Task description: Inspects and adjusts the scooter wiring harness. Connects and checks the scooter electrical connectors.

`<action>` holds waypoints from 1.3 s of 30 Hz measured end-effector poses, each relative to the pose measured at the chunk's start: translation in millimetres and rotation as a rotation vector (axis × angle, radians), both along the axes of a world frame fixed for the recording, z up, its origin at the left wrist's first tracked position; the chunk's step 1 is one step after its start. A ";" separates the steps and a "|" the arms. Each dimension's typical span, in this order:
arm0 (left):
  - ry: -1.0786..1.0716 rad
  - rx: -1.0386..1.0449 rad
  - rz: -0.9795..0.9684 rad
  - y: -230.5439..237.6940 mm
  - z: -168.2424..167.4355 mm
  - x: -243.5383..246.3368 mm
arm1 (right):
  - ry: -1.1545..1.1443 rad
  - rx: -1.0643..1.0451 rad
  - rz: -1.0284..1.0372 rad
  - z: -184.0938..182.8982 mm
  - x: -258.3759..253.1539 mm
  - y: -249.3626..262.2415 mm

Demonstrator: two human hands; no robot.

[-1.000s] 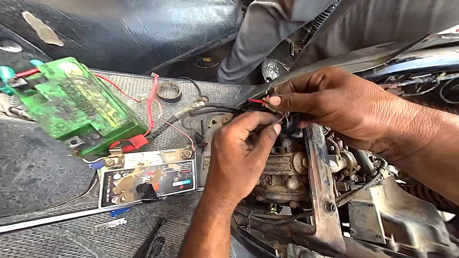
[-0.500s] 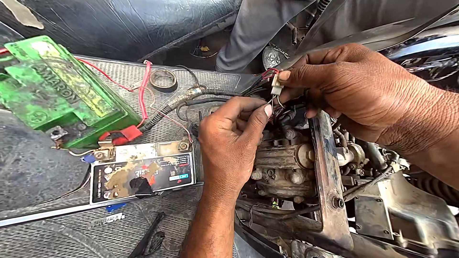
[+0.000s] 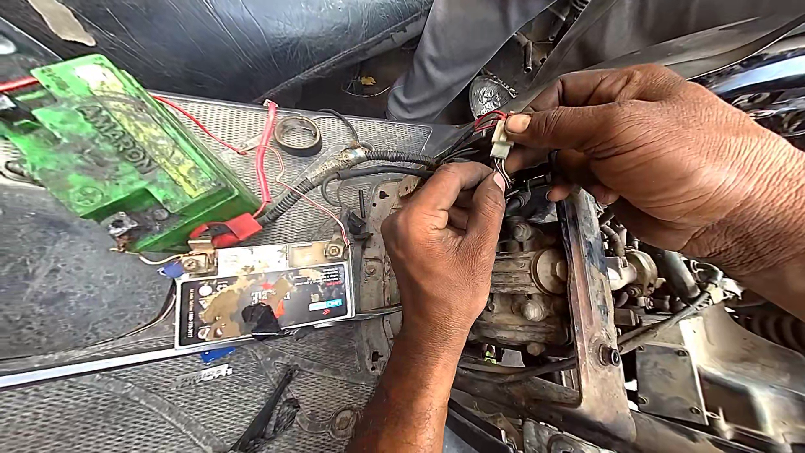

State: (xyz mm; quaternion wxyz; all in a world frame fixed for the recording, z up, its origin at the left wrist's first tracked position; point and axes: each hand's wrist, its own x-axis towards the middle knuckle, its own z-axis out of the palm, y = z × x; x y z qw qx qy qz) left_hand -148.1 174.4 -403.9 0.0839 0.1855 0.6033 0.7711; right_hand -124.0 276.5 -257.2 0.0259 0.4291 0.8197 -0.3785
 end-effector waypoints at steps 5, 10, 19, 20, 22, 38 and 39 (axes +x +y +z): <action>0.050 -0.037 0.036 3.0 0.1 0.8 | 0.022 0.012 0.053 -2.2 1.2 -1.9; 0.030 0.000 0.045 4.6 -0.7 2.2 | 0.023 0.065 0.081 -3.7 2.5 -4.6; 0.035 0.031 0.088 7.4 4.2 2.7 | 0.171 -0.054 0.158 -19.2 0.0 18.7; 0.035 0.026 0.087 7.8 4.3 2.7 | 0.173 -0.048 0.163 -19.4 0.3 18.3; 0.037 0.027 0.085 8.9 4.0 2.6 | 0.172 -0.036 0.176 -19.5 1.0 18.1; -0.110 -0.048 -0.010 4.4 6.0 4.6 | 0.236 -0.045 0.171 -22.3 -0.2 21.1; -0.131 -0.040 -0.011 4.4 6.1 4.2 | 0.226 -0.047 0.166 -21.8 -0.7 20.9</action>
